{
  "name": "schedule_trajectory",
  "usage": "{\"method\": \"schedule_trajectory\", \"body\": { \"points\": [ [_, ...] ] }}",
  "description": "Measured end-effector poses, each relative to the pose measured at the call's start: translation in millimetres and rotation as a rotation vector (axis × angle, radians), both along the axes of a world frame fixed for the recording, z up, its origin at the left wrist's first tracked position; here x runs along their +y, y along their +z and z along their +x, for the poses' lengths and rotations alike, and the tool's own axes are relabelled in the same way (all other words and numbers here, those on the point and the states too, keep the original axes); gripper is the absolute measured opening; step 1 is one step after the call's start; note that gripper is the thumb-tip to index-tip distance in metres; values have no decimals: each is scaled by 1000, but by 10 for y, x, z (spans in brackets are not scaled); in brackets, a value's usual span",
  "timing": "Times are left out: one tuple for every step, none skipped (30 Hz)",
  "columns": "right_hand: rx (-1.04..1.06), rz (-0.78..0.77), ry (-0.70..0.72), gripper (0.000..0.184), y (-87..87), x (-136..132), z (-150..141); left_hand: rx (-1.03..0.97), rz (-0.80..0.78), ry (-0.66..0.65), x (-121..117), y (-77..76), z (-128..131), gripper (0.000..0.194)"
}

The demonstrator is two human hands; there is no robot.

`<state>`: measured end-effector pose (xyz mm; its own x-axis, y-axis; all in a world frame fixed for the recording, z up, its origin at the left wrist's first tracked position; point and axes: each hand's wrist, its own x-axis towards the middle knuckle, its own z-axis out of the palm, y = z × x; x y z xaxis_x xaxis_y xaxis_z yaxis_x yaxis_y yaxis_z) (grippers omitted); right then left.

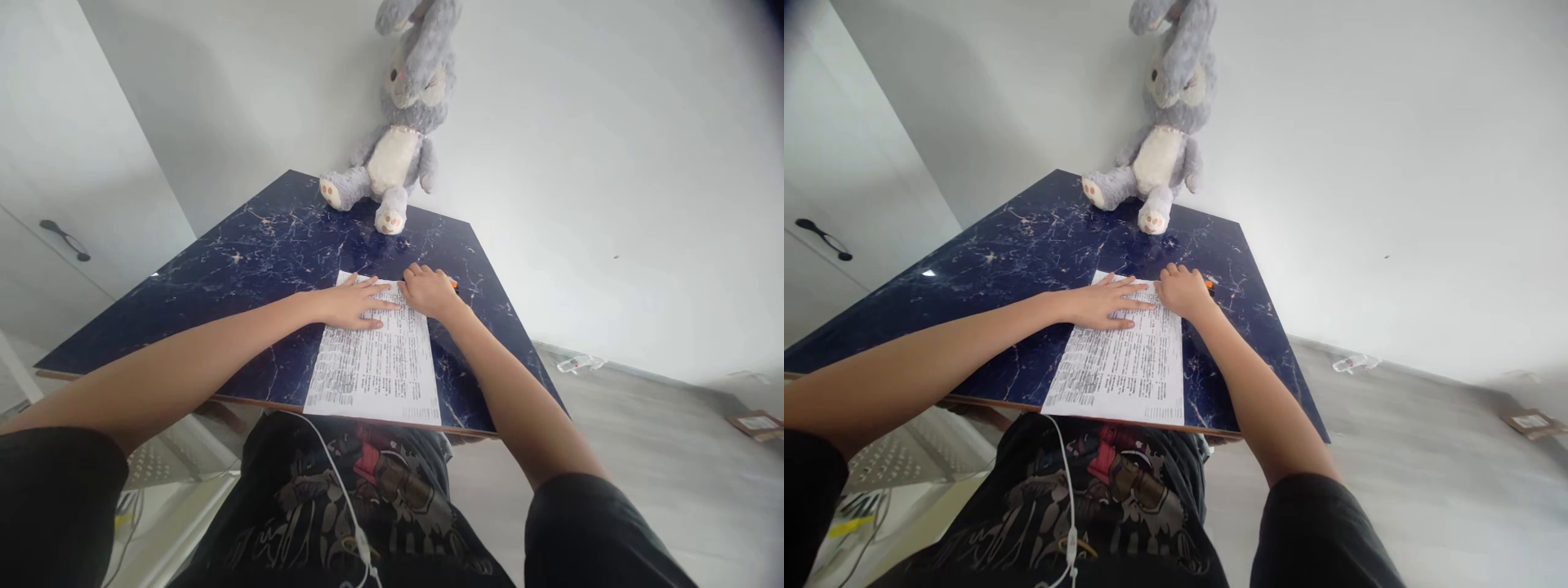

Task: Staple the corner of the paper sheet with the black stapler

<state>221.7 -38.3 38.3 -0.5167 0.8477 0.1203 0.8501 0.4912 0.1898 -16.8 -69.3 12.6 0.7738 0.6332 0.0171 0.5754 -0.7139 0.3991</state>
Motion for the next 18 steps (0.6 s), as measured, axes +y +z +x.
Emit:
{"method": "schedule_trajectory", "body": {
  "points": [
    [-23, -7, 8, 41, 6, -1, -13, 5, -1, 2, 0, 5, -3, 64],
    [-30, -23, 14, 41, 24, 0, -14, 4, -1, 6, -1, 11, -7, 63],
    [-19, -44, 22, 40, 54, 5, 3, 0, -1, 8, -2, 18, -11, 62],
    [12, -69, 34, 37, 93, 12, 39, -7, 0, 10, -4, 24, -16, 60],
    [53, -92, 48, 35, 138, 23, 95, -17, 1, 11, -5, 29, -23, 59],
    [94, -110, 58, 34, 185, 38, 170, -23, 4, 10, -5, 32, -30, 59],
    [125, -124, 54, 33, 229, 57, 259, -23, 8, 7, -5, 35, -37, 58],
    [141, -131, 29, 34, 269, 79, 354, -15, 13, 2, -5, 36, -44, 58],
    [142, -126, -18, 33, 302, 103, 449, -1, 17, -1, -6, 36, -49, 58],
    [137, -107, -85, 32, 329, 126, 533, 14, 21, -2, -9, 36, -53, 58],
    [144, -71, -168, 31, 350, 147, 601, 25, 22, 0, -14, 36, -53, 58],
    [178, -17, -252, 31, 368, 161, 644, 30, 23, 2, -19, 36, -49, 57],
    [238, 52, -325, 32, 381, 166, 659, 30, 22, 0, -24, 39, -42, 57],
    [319, 123, -374, 34, 390, 160, 642, 18, 25, -1, -29, 46, -31, 57],
    [410, 174, -396, 36, 392, 139, 592, -13, 38, 8, -33, 56, -17, 56],
    [497, 190, -392, 38, 387, 103, 510, -67, 61, 39, -34, 73, -3, 53],
    [565, 165, -365, 38, 373, 52, 399, -145, 94, 99, -33, 94, 10, 48],
    [608, 108, -322, 38, 348, -10, 266, -240, 136, 187, -31, 120, 19, 43]
  ]
}}
